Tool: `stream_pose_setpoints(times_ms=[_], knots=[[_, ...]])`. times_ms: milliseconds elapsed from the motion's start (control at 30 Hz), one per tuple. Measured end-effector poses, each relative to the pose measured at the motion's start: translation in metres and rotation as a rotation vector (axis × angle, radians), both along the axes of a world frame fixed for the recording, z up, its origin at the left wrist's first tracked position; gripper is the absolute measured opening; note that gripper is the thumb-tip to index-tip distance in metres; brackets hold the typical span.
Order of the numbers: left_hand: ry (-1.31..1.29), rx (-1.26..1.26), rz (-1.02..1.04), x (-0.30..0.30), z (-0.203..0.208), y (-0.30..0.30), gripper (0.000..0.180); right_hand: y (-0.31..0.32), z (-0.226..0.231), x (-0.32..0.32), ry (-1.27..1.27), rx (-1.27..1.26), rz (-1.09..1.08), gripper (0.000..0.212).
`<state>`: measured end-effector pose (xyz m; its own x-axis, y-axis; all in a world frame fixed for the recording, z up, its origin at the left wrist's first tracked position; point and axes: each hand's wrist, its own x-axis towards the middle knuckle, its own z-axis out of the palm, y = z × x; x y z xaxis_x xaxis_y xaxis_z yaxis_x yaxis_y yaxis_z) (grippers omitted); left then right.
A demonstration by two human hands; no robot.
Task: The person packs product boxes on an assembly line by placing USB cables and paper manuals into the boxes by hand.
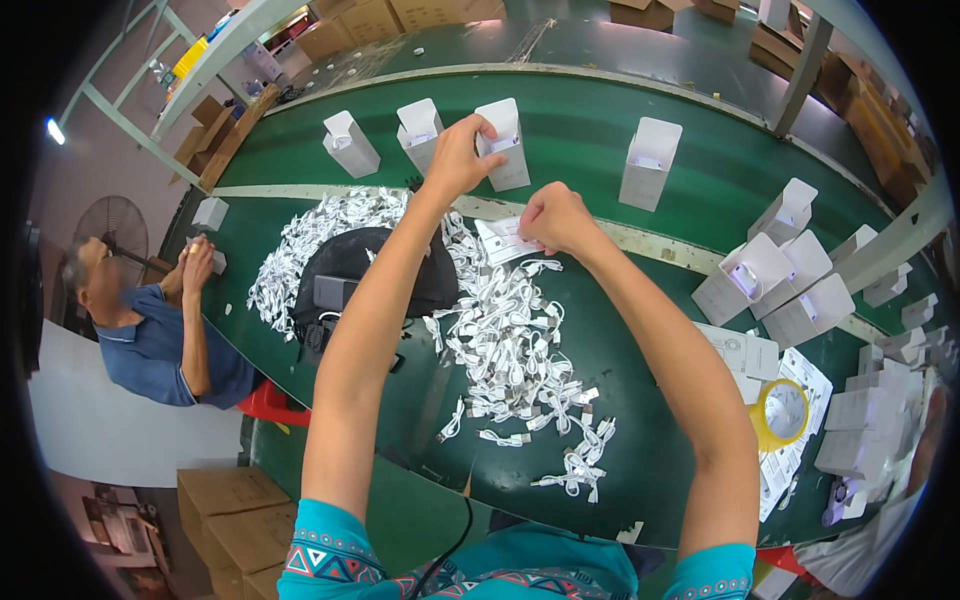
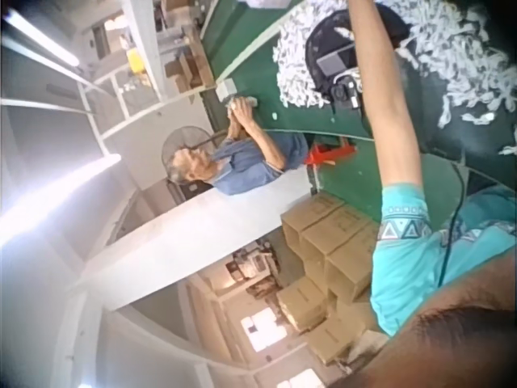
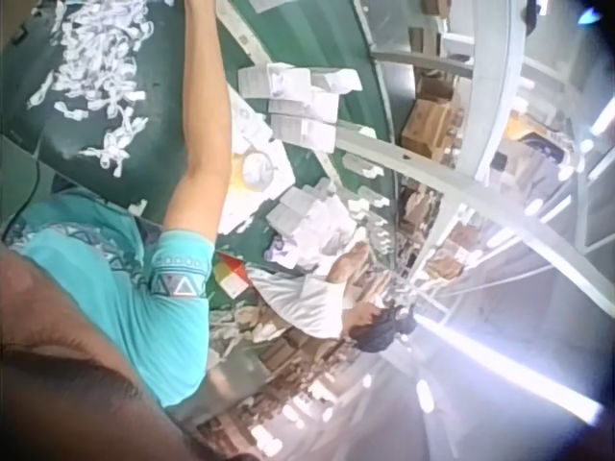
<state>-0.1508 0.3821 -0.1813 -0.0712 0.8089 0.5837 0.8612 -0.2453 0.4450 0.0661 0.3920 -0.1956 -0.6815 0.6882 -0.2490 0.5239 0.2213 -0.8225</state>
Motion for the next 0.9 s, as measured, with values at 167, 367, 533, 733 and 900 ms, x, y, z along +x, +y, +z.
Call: stream_pose_setpoints(times_ms=[167, 367, 533, 733, 900], knots=[[-0.045, -0.013, 0.016, -0.008, 0.002, -0.002, 0.047, -0.018, -0.024, -0.005, 0.191, 0.744, 0.021, 0.026], [-0.096, -0.074, 0.036, -0.015, 0.004, -0.012, 0.048, -0.014, -0.002, -0.011, 0.181, 0.368, -0.018, 0.013], [-0.26, 0.012, -0.141, -0.012, 0.006, -0.009, 0.058, 0.006, 0.053, -0.044, 0.59, 0.938, -0.342, 0.008], [-0.308, -0.103, -0.11, -0.003, 0.009, -0.018, 0.069, 0.036, 0.034, -0.072, -0.059, 1.307, 0.135, 0.008], [-0.209, -0.055, -0.132, -0.012, 0.012, -0.019, 0.06, 0.033, 0.05, -0.087, -0.14, 0.93, 0.069, 0.033]])
